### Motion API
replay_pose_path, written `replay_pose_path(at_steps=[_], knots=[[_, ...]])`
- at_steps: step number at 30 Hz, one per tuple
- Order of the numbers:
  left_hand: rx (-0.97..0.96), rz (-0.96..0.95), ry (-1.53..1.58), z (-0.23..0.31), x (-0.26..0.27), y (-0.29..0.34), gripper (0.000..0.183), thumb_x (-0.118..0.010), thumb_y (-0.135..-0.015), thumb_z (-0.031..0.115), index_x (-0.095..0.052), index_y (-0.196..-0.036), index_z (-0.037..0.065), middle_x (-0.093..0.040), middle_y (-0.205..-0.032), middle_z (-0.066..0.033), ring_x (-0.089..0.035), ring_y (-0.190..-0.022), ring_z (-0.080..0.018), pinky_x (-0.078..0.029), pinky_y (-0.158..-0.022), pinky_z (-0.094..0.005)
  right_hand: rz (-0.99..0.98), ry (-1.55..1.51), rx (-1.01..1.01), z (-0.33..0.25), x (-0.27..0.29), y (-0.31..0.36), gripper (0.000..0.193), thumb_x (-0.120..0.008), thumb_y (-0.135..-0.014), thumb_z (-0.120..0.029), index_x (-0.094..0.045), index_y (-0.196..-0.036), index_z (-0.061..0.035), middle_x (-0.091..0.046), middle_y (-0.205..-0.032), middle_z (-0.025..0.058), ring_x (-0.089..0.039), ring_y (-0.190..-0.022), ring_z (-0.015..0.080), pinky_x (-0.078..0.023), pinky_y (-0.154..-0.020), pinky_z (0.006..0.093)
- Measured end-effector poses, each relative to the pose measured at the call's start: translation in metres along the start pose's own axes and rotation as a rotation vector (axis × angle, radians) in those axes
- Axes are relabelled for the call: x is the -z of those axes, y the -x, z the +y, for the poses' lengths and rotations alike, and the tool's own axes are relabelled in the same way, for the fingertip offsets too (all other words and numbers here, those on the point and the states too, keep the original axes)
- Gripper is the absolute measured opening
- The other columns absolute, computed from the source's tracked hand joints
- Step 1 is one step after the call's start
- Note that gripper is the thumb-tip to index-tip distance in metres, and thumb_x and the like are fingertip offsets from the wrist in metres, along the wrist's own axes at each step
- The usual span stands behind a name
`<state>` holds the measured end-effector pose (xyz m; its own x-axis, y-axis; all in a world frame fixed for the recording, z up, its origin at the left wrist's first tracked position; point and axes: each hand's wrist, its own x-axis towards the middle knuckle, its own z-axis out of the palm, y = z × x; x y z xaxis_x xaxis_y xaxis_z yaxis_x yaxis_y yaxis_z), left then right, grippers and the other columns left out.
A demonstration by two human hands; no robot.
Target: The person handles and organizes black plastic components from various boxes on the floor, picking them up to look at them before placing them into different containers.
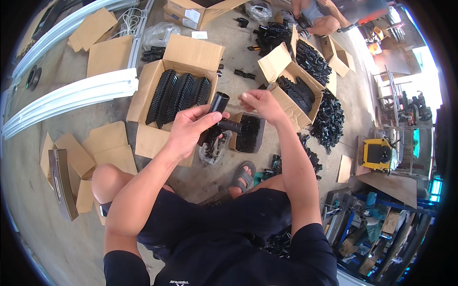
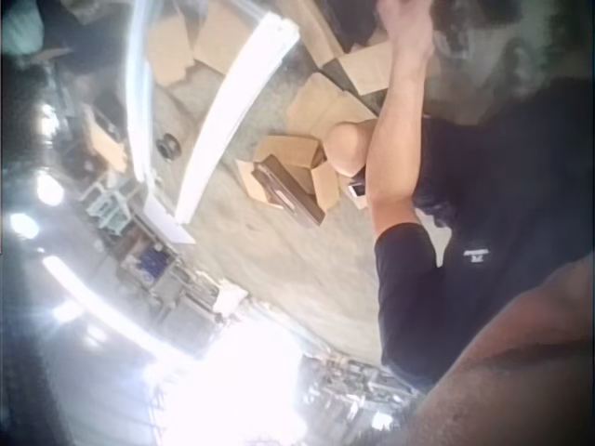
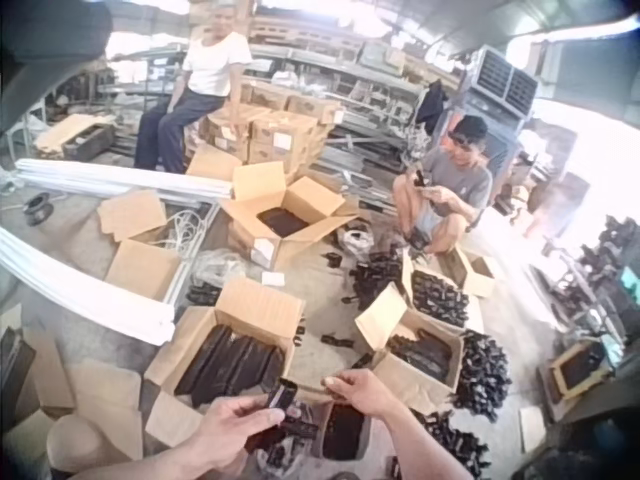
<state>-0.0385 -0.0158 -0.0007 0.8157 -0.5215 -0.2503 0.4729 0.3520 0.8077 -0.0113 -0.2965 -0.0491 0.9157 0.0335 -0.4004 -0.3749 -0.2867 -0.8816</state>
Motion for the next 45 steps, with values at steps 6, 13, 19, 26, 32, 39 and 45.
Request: replay_pose_path(at_steps=[6,13,19,26,32,39,45], knots=[[0.027,0.074,0.019,0.004,0.006,-0.012,0.025,-0.068,-0.098,0.018,-0.070,-0.115,-0.001,-0.074,-0.103,-0.0088,-0.067,-0.069,-0.0114,-0.056,-0.062,-0.0244,0.138,0.831,-0.229,0.180,0.000,-0.025,0.021,-0.071,-0.086,-0.028,-0.077,-0.095,-0.0093,-0.074,-0.101,0.0180,-0.069,-0.097,0.0384,-0.056,-0.087,0.0473],[-0.026,0.082,-0.289,0.009,0.014,-0.016,0.028,-0.071,-0.094,0.009,-0.069,-0.119,-0.004,-0.073,-0.101,-0.0034,-0.065,-0.091,-0.0059,-0.053,-0.082,-0.0215,0.248,0.915,-0.192,0.241,-0.056,-0.034,0.023,-0.056,-0.093,-0.018,-0.069,-0.101,-0.0007,-0.071,-0.098,0.0262,-0.070,-0.097,0.0405,-0.057,-0.086,0.0486],[-0.007,0.088,-0.560,0.012,0.021,-0.021,0.031,-0.074,-0.091,0.008,-0.069,-0.119,-0.003,-0.073,-0.099,-0.0014,-0.063,-0.086,-0.0034,-0.053,-0.075,-0.0211,0.356,1.001,-0.170,0.269,-0.071,-0.040,0.025,-0.047,-0.095,-0.010,-0.068,-0.103,0.0002,-0.072,-0.099,0.0251,-0.071,-0.095,0.0398,-0.058,-0.084,0.0486],[-0.483,0.242,-1.385,0.022,0.025,-0.023,0.034,-0.081,-0.079,0.024,-0.071,-0.108,0.008,-0.075,-0.099,-0.0079,-0.072,-0.079,-0.0258,-0.057,-0.067,-0.0352,0.462,0.863,-0.247,0.228,-0.052,-0.035,0.019,-0.064,-0.087,-0.018,-0.075,-0.096,-0.0055,-0.073,-0.096,0.0239,-0.071,-0.089,0.0421,-0.057,-0.084,0.0481],[-0.635,0.270,-1.526,0.027,0.025,-0.025,0.035,-0.080,-0.078,0.024,-0.068,-0.106,0.008,-0.075,-0.100,-0.0058,-0.072,-0.081,-0.0232,-0.056,-0.065,-0.0356,0.627,0.380,0.248,0.078,-0.025,-0.026,0.017,-0.069,-0.087,-0.007,-0.074,-0.103,-0.0004,-0.074,-0.090,0.0165,-0.072,-0.081,0.0256,-0.056,-0.078,0.0342],[-0.728,0.289,-1.541,0.026,0.023,-0.016,0.036,-0.081,-0.076,0.023,-0.068,-0.106,0.007,-0.074,-0.100,-0.0052,-0.071,-0.080,-0.0227,-0.057,-0.066,-0.0353,0.441,0.390,0.846,-0.099,-0.078,0.061,0.017,-0.074,-0.084,0.001,-0.071,-0.100,-0.0034,-0.070,-0.096,0.0110,-0.069,-0.084,0.0234,-0.055,-0.072,0.0320],[-0.793,0.274,-1.509,0.028,0.014,-0.009,0.031,-0.079,-0.077,0.022,-0.067,-0.102,0.007,-0.072,-0.091,-0.0053,-0.070,-0.075,-0.0234,-0.056,-0.063,-0.0366,0.430,0.544,1.010,-0.098,-0.096,0.063,0.020,-0.075,-0.081,0.004,-0.072,-0.099,-0.0034,-0.068,-0.094,0.0101,-0.066,-0.083,0.0256,-0.054,-0.071,0.0340]])
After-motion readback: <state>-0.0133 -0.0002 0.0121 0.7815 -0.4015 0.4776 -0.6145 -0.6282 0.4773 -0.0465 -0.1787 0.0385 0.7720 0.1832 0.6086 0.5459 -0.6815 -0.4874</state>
